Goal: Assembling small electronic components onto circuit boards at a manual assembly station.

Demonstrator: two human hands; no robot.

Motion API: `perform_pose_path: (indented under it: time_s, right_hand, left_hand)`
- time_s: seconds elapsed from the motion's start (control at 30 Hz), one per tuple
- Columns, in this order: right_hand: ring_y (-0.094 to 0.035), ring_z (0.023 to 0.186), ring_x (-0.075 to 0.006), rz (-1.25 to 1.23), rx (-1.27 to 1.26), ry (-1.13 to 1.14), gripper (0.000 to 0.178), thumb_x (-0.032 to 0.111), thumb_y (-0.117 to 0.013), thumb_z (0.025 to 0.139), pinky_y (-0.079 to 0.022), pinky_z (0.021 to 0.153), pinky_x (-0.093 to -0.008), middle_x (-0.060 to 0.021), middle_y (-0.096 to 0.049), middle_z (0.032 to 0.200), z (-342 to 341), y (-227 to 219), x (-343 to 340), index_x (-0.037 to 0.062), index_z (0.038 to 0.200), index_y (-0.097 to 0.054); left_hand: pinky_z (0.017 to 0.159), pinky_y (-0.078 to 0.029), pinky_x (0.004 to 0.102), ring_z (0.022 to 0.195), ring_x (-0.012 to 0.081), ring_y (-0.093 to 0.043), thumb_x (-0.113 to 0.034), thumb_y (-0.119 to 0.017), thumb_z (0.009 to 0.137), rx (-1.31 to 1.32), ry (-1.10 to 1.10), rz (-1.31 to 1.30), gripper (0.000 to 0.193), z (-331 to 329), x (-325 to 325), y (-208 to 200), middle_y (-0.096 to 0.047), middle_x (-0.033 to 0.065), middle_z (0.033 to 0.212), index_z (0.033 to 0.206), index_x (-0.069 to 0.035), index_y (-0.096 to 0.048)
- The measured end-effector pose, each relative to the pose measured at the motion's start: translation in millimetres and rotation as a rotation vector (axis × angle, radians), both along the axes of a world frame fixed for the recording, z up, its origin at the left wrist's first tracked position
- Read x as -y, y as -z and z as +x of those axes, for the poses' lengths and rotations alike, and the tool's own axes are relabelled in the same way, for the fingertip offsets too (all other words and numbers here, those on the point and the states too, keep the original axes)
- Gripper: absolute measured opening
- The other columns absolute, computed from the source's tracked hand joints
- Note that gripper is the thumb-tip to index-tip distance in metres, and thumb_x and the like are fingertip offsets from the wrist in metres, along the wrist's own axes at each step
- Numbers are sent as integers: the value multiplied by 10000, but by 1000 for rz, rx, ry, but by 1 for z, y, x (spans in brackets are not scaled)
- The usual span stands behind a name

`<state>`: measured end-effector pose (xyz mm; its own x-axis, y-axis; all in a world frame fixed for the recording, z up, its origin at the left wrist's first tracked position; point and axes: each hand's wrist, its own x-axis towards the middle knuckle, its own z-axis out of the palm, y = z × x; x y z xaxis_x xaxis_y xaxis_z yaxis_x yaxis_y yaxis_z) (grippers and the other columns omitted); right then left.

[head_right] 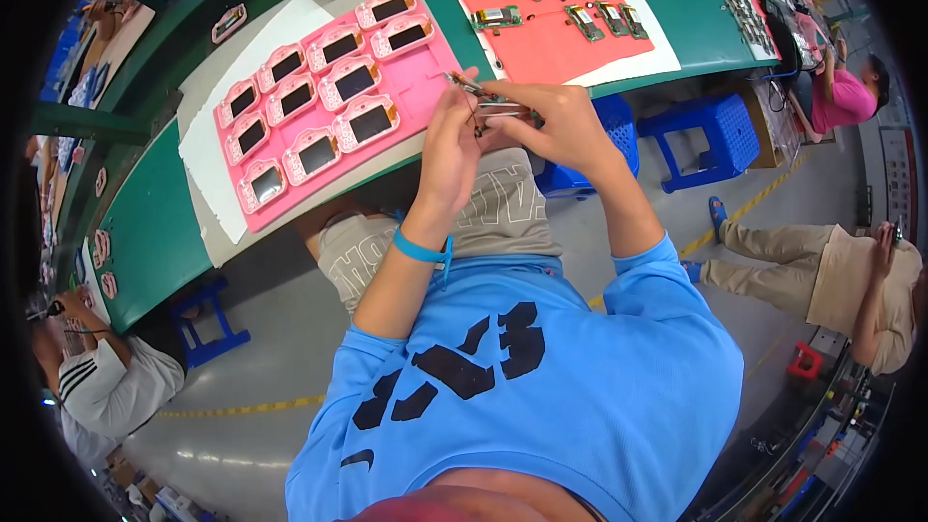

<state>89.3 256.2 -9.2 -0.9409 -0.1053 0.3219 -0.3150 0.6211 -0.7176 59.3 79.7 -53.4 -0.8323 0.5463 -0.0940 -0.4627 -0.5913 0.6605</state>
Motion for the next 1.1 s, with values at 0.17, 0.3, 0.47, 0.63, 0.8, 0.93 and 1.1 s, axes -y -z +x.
perform_pose_path:
  time_s: [0.17,0.3,0.47,0.63,0.8,0.93,1.1]
  right_hand:
    - [-507,624,-85,-414,423,-73,494,94,-705,968,-406,566,-229,-59,-755,904,26,-13,32,13,1455,-678]
    - [-482,600,-68,-712,715,-171,573,82,-677,968,-370,551,-206,-55,-732,842,39,-17,56,8,1532,-611]
    - [-447,587,-43,-522,741,-292,522,104,-688,1003,-320,544,-206,3,-599,671,50,-28,72,31,1517,-638]
    - [-443,573,-48,-564,650,-305,477,141,-624,1022,-292,534,-195,12,-607,662,57,-26,76,-30,1466,-646]
    - [-440,584,-45,-612,629,-257,309,167,-609,1083,-310,546,-209,32,-540,642,40,11,76,26,1323,-741]
    - [-419,610,-42,-769,676,-231,322,211,-547,1112,-299,574,-188,38,-521,681,31,28,78,-3,1267,-730]
    - [-391,614,-39,-843,702,-184,341,238,-514,1145,-298,583,-179,45,-516,709,17,18,69,-3,1235,-737]
  left_hand:
    - [1004,-562,369,1267,286,-676,-204,-467,1124,-66,-109,-43,550,17,20,3,-637,192,1450,1637,-36,-360]
    - [976,-573,359,1224,272,-695,-221,-464,1134,-165,-153,-150,498,25,44,-1,-682,183,1381,1582,-5,-435]
    - [850,-579,308,1026,222,-722,-243,-504,1129,-135,-130,-335,397,26,87,-16,-746,171,1243,1397,35,-598]
    - [706,-543,251,804,159,-691,-222,-595,1092,-102,-333,-447,282,44,119,-35,-771,125,980,1192,19,-701]
    - [576,-459,228,631,111,-584,-198,-670,1054,-139,-328,-649,210,44,158,-30,-705,71,776,1015,3,-713]
    - [486,-364,219,511,77,-457,-170,-717,1015,-132,-290,-843,185,23,159,-60,-587,12,629,927,-7,-705]
    - [455,-310,217,480,65,-406,-149,-736,992,-129,-215,-848,188,-9,147,-76,-534,-14,588,870,-14,-688]
